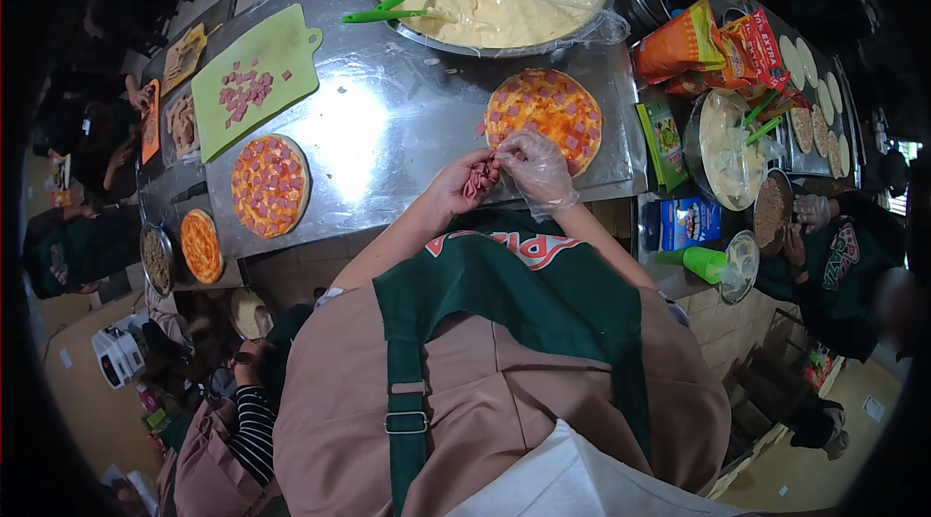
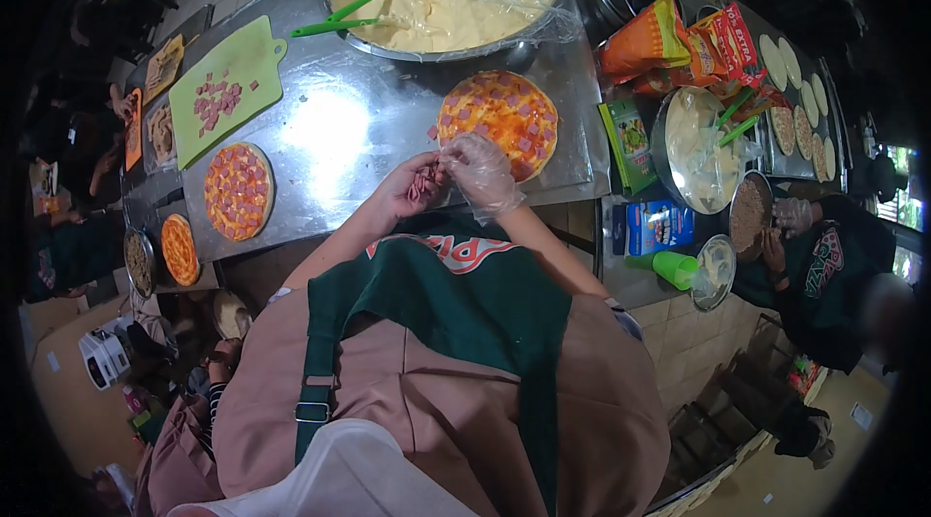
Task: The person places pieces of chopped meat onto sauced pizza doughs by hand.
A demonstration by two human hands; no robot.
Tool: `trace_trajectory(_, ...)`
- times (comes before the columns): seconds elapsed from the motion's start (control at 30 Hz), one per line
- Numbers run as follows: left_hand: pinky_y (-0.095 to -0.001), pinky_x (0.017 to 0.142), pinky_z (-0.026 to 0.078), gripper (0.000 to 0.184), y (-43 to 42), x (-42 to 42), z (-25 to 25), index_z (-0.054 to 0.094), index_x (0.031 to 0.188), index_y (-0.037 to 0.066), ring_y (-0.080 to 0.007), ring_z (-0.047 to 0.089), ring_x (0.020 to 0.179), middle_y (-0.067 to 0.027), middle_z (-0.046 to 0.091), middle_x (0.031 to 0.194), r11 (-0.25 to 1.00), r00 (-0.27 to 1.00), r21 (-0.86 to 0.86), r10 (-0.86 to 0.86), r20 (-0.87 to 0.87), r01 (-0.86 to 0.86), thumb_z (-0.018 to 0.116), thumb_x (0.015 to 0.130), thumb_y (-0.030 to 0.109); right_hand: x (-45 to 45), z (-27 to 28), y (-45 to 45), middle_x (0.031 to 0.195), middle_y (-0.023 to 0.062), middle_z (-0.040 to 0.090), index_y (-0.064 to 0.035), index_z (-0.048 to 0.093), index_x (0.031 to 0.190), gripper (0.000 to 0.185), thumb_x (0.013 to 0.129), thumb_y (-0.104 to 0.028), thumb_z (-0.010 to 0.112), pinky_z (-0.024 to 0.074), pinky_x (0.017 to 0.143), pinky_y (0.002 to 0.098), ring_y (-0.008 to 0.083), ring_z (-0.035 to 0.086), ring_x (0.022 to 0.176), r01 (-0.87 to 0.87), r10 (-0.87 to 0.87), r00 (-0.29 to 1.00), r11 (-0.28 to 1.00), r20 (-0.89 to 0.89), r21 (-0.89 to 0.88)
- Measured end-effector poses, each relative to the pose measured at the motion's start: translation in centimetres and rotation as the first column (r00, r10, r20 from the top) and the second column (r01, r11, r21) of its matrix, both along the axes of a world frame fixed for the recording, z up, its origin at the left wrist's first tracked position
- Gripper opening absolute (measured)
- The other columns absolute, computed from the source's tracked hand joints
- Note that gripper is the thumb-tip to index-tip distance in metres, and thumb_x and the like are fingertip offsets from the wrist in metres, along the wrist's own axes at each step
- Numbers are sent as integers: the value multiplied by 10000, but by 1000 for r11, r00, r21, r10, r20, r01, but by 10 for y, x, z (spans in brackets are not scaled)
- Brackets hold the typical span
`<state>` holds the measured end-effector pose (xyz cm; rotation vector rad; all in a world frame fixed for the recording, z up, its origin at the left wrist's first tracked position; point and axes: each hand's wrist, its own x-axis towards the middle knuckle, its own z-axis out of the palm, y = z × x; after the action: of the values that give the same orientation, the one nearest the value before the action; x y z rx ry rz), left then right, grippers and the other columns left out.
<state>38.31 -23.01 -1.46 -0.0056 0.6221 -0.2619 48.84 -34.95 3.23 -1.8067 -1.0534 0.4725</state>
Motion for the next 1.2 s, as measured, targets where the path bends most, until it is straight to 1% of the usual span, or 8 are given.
trace_trajectory(0.13, -146, 388, 430, 156, -1, 3, 10, 532, 789, 12, -98, 537, 525, -62, 571, 664, 995, 998, -68, 67, -7, -67, 500, 825, 160, 1, -16, -1, 714, 23, 555, -55, 580, 765, 42, 741, -87, 592, 429, 563, 252, 121, 527, 618, 139, -134, 819, 990, -559, -33)
trace_trajectory(0.2, -143, 396, 420, 158, 1, 1, 8, 542, 813, 7, -101, 539, 564, -64, 573, 694, 992, 997, -105, 69, 25, -66, 494, 827, 157, 2, -14, 0, 739, -6, 554, -59, 585, 793, 32, 765, -71, 577, 405, 532, 192, 62, 490, 608, 229, -169, 406, 970, -898, -79)
trace_trajectory(0.3, -138, 403, 409, 165, 1, 2, 10, 554, 843, 1, -102, 540, 600, -62, 575, 723, 993, 997, -105, 63, 48, -58, 489, 830, 152, -1, 8, 1, 754, 2, 563, -64, 588, 830, 63, 772, -54, 563, 390, 516, 165, 44, 475, 595, 281, -143, 303, 958, -942, -55)
trace_trajectory(0.6, -110, 368, 391, 190, 1, 5, 9, 551, 806, 18, -51, 510, 534, -31, 568, 691, 997, 999, 63, -35, 5, 35, 514, 833, 203, 0, 2, -1, 748, 11, 575, -24, 579, 836, 65, 791, -57, 546, 436, 614, 196, 73, 529, 670, 92, -89, 823, 995, -561, -24)
trace_trajectory(0.73, -104, 356, 390, 197, 1, 5, 16, 542, 778, 26, -32, 491, 498, -12, 562, 666, 992, 997, 100, -79, -6, 79, 519, 831, 214, -1, -3, -2, 755, 18, 569, -33, 580, 821, 55, 778, -61, 559, 432, 628, 213, 84, 527, 677, 108, -71, 827, 994, -557, 34)
trace_trajectory(0.9, -111, 355, 399, 200, 1, 7, 15, 538, 777, 9, -38, 492, 497, -23, 565, 665, 993, 996, 84, -88, -1, 88, 510, 828, 200, 2, 2, -2, 739, 29, 530, -42, 564, 767, 49, 736, -66, 594, 421, 644, 247, 116, 521, 701, 83, -79, 990, 996, -113, 32)
trace_trajectory(1.03, -116, 345, 389, 191, 2, 6, 13, 533, 770, -3, -47, 493, 498, -38, 565, 663, 996, 996, 35, -85, 4, 85, 505, 818, 180, 3, -5, -2, 722, 25, 522, -38, 552, 757, 42, 744, -55, 588, 427, 626, 242, 100, 516, 680, 75, -69, 972, 997, -223, 18)
trace_trajectory(1.2, -115, 340, 377, 166, -2, 7, 13, 531, 761, 8, -53, 492, 500, -38, 558, 653, 998, 996, 20, -54, -68, 55, 507, 810, 164, 0, 7, -2, 799, 28, 559, -31, 554, 816, 71, 753, -41, 585, 438, 629, 210, 71, 516, 688, 76, -17, 706, 996, -708, 52)
